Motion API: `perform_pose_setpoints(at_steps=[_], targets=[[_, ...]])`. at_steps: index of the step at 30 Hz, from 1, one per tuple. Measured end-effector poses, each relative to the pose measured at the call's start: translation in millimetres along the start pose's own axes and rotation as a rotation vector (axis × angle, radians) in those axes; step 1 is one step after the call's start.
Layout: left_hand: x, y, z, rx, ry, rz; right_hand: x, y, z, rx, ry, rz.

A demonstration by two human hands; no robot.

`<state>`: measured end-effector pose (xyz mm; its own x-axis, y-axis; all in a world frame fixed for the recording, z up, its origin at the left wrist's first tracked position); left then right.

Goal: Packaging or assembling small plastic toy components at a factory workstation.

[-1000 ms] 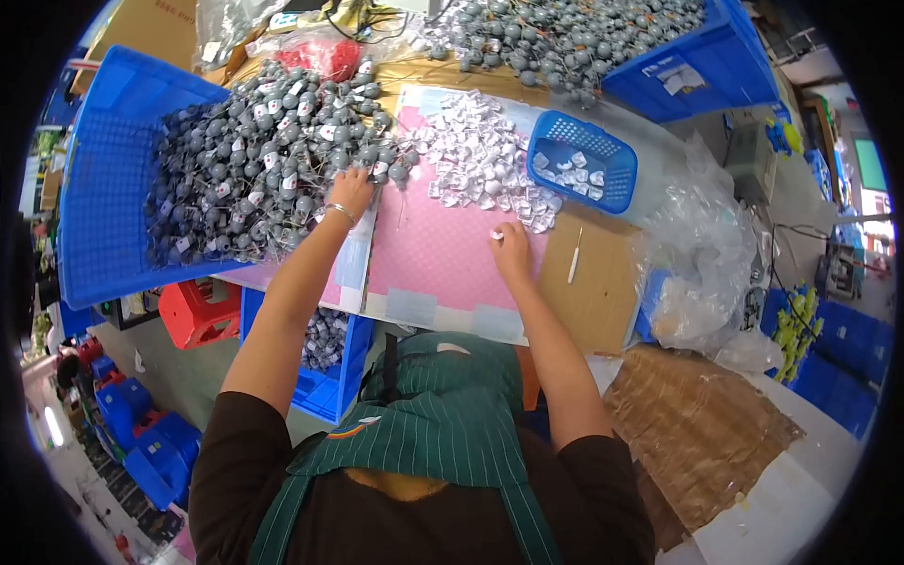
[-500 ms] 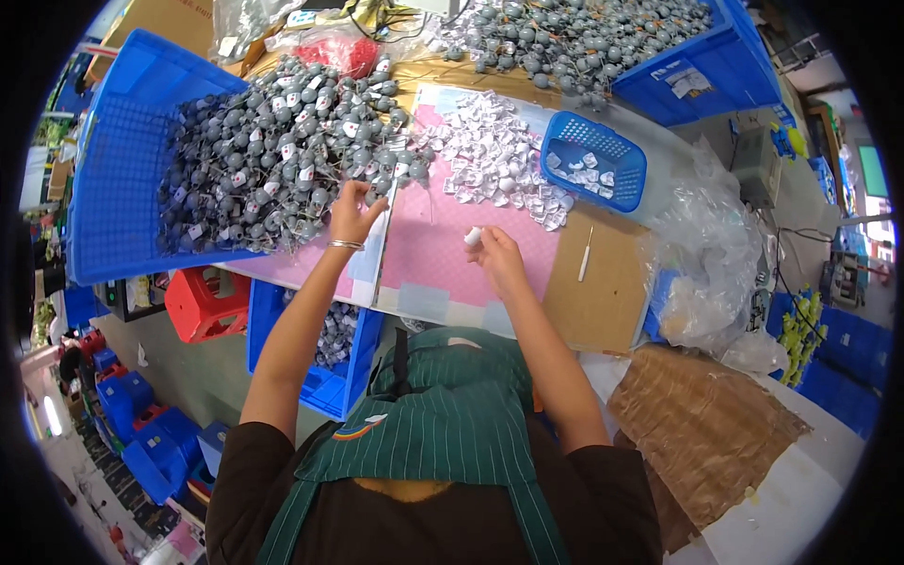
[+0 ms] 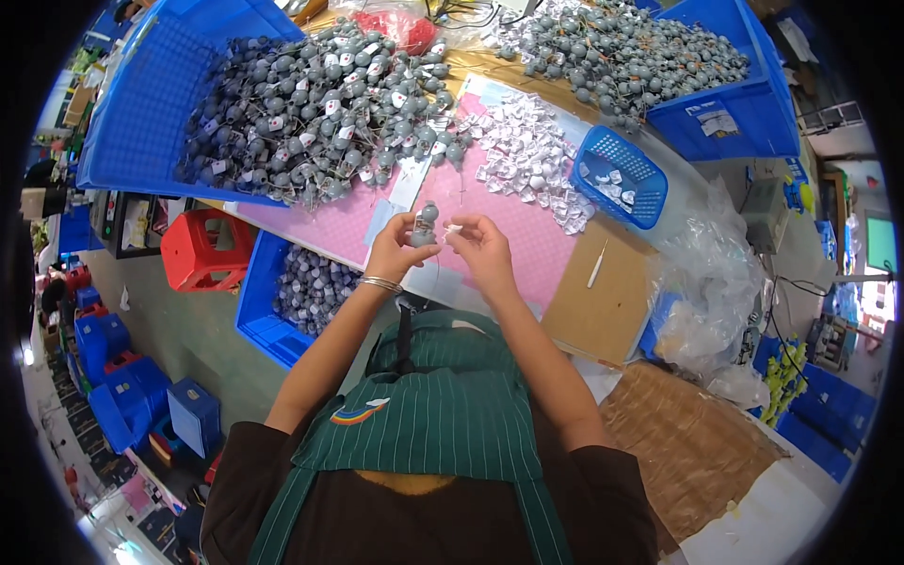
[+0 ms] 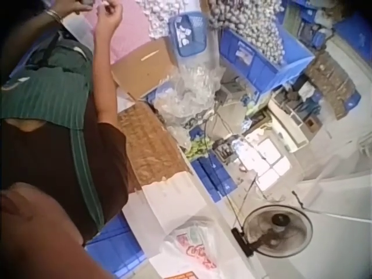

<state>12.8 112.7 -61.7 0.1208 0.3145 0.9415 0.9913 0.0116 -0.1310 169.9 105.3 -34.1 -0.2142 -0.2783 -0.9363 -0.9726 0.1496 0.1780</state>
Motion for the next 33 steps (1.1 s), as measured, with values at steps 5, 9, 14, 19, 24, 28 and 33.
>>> perform_pose_setpoints(at_steps=[5,9,14,19,24,28,33], targets=[[35.7,-0.1,-21.2,0.162,0.207,0.301,16.1,7.0,-10.0,-0.017,0.018,0.019],[43.2,-1.2,-27.6,0.226,0.412,0.44,10.4,7.1,-13.8,0.008,-0.087,-0.094],[55.0,1.5,-32.5,0.161,0.534,0.49,3.7,7.0,-13.5,0.016,-0.13,-0.066],[56.2,1.2,-34.4,0.146,0.457,0.394,6.7,8.7,-13.4,0.056,-0.115,0.052],[58.4,-0.6,-37.4,0.209,0.499,0.478,-4.2,6.0,-19.1,-0.002,-0.119,-0.169],[62.6,0.4,-41.2,0.213,0.568,0.502,4.7,0.8,-20.5,0.006,-0.171,-0.235],[67.6,0.2,-43.0,0.169,0.633,0.484,14.4,1.9,-24.4,0.056,-0.142,-0.037]])
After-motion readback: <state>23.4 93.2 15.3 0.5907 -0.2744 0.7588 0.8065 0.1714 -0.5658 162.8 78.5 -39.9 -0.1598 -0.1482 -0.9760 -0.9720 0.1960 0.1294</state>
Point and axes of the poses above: each hand's wrist, its own z-axis towards the middle knuckle, its own y-axis out of the palm, x = y × z, the point moved 6 cm from there along z, towards the middle knuckle, and after that the axes turned 10 degrees about x, right-handed, at the moved point
